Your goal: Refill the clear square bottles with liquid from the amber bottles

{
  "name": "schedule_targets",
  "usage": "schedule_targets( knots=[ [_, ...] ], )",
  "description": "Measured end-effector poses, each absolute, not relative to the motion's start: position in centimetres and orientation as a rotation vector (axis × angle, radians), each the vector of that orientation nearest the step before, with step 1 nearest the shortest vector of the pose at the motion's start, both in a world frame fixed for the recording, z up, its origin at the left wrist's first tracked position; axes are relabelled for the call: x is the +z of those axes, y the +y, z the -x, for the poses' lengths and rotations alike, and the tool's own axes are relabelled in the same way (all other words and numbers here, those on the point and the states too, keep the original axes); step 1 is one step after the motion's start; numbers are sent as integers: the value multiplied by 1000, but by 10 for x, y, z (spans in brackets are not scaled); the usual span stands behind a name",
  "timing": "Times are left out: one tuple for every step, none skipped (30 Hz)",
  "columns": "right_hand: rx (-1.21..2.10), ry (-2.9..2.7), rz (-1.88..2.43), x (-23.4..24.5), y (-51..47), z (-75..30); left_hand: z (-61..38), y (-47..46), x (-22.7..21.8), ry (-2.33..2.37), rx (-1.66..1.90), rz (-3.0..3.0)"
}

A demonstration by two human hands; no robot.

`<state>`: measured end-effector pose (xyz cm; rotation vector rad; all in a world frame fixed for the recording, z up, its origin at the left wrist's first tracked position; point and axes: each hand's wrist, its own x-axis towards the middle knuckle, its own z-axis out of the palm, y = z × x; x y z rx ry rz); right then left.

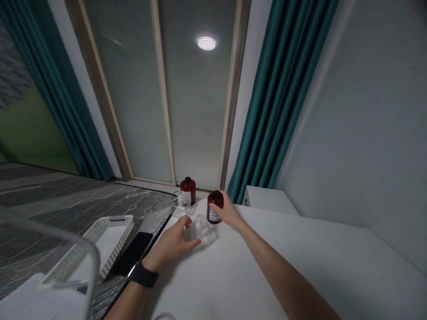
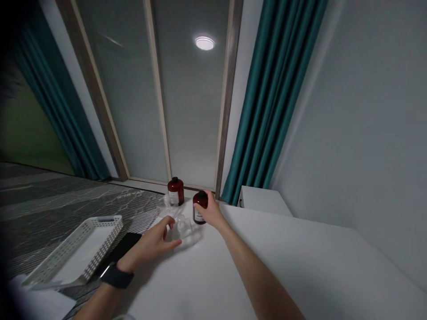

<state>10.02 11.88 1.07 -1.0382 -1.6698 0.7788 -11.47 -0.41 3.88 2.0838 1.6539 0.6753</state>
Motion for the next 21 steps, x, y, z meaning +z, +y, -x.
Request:
schedule_targets(
  knots=[
    [788, -1667, 1036, 12, 112, -107, 114, -4, 37, 1643, 679, -2078],
    [797, -1664, 1034, 12, 106, -113, 113, -3, 36, 1631, 683, -2072],
    [806, -1659, 1032, 13, 99, -119, 111, -3, 34, 1605, 686, -2071],
    [815, -1655, 1030, 14, 93, -124, 109, -2, 34, 1585, 692, -2071],
    [824, -1651, 1028, 15, 86, -130, 107, -2, 33, 1568, 691, -2071],
    [833, -1645, 1026, 16, 79, -136, 105, -1, 33, 1552, 680, -2073],
    [843, -1639, 1025, 17, 72, -141, 102, -1, 34, 1539, 663, -2078],
    [853, -1633, 1023, 18, 65, -147, 99, -1, 35, 1528, 638, -2087],
    [863, -1626, 1021, 19, 57, -153, 96, 0, 36, 1515, 608, -2099],
    [873, -1619, 1018, 20, 50, -158, 93, 0, 37, 1503, 579, -2114],
    [882, -1610, 1013, 21, 42, -164, 91, 1, 39, 1489, 551, -2129],
    [889, -1602, 1007, 22, 34, -169, 88, 2, 40, 1472, 526, -2145],
    [895, -1594, 1003, 24, 26, -175, 86, 3, 41, 1454, 504, -2160],
    [901, -1588, 1000, 25, 18, -180, 84, 5, 43, 1434, 489, -2175],
    [902, -1581, 999, 26, 11, -186, 81, 6, 44, 1412, 480, -2191],
    [901, -1574, 1001, 27, 4, -191, 79, 8, 44, 1391, 477, -2206],
    [898, -1567, 1004, 28, -2, -196, 76, 9, 45, 1373, 475, -2218],
    [894, -1562, 1007, 29, -7, -200, 73, 11, 45, 1356, 472, -2226],
    [890, -1559, 1010, 30, -12, -204, 69, 12, 45, 1338, 467, -2229],
    [886, -1558, 1014, 30, -16, -208, 65, 13, 45, 1322, 460, -2226],
    [881, -1557, 1019, 30, -19, -211, 61, 14, 45, 1306, 455, -2221]
  ],
)
